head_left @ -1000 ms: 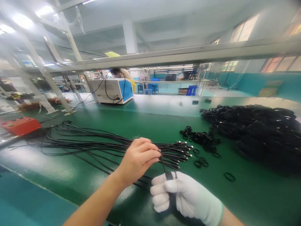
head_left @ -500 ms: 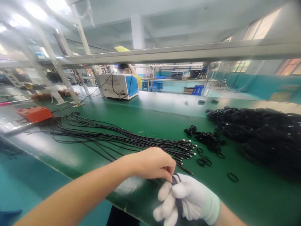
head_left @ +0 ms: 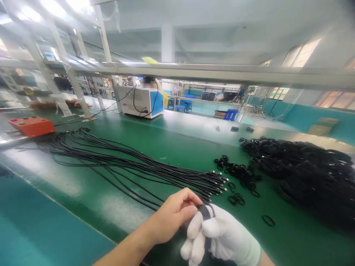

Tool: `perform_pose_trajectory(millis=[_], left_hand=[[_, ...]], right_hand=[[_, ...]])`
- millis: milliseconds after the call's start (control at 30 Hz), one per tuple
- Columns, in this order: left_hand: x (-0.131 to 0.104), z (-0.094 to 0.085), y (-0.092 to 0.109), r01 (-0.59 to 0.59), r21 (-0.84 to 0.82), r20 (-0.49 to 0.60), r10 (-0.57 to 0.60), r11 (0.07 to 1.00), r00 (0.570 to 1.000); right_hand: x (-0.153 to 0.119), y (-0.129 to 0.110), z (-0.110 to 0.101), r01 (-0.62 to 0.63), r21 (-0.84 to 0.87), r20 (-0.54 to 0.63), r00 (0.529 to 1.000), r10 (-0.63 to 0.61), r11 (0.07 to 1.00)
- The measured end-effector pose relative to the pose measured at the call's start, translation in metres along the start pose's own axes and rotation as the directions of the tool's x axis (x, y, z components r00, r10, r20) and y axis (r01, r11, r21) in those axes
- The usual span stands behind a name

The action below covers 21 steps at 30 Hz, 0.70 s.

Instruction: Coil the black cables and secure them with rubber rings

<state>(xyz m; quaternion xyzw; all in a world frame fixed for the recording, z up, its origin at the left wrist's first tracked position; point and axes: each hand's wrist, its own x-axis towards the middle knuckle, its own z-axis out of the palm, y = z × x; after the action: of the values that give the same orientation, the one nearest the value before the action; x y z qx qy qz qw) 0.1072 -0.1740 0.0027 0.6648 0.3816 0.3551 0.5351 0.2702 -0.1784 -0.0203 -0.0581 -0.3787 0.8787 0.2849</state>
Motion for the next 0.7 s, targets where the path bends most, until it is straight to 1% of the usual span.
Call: perform_pose_trajectory(millis=[67,133,167,200,233,300,400,500,600,700], left_hand=[[0.001,0.004,-0.007,-0.084,-0.009,-0.061,0.083,0.996,0.995],[0.001,0.007,-0.01,-0.196,0.068,-0.144,0.204,0.978,0.968],[0.001,0.009,-0.01,-0.228,0.108,-0.164,0.243,0.968,0.956],[0.0,0.009,-0.009,-0.237,0.131,-0.163,0.256,0.963,0.953],[-0.001,0.01,-0.008,-0.225,0.133,-0.144,0.244,0.965,0.959],[-0.003,0.009,-0.004,-0.175,0.105,-0.086,0.185,0.979,0.979],[-0.005,0.008,-0.001,-0.142,0.09,-0.038,0.146,0.986,0.988],[-0.007,0.012,-0.003,-0.161,0.111,-0.061,0.168,0.981,0.984],[-0.011,0.018,-0.006,-0.197,0.138,-0.112,0.213,0.971,0.971],[-0.013,0.026,-0.009,-0.284,0.208,-0.157,0.319,0.936,0.935]], right_hand=[[-0.002,-0.001,0.0,0.008,-0.028,0.025,1.0,-0.007,1.0],[-0.004,-0.002,0.0,0.014,-0.075,0.014,1.0,-0.014,0.997],[-0.005,-0.003,0.001,0.015,-0.1,-0.001,1.0,-0.015,0.995],[-0.005,-0.004,0.002,0.012,-0.124,-0.019,1.0,-0.015,0.992],[-0.006,-0.005,0.003,0.007,-0.149,-0.036,0.999,-0.013,0.989],[-0.007,-0.007,0.005,-0.001,-0.215,-0.056,0.998,-0.012,0.977],[-0.007,-0.012,0.008,-0.044,-0.336,-0.048,0.998,0.029,0.941],[-0.01,-0.018,0.009,-0.13,-0.422,-0.054,0.992,0.118,0.897],[-0.015,-0.026,0.011,-0.217,-0.538,-0.107,0.976,0.189,0.814],[-0.022,-0.036,0.018,-0.28,-0.604,-0.132,0.958,0.253,0.746]])
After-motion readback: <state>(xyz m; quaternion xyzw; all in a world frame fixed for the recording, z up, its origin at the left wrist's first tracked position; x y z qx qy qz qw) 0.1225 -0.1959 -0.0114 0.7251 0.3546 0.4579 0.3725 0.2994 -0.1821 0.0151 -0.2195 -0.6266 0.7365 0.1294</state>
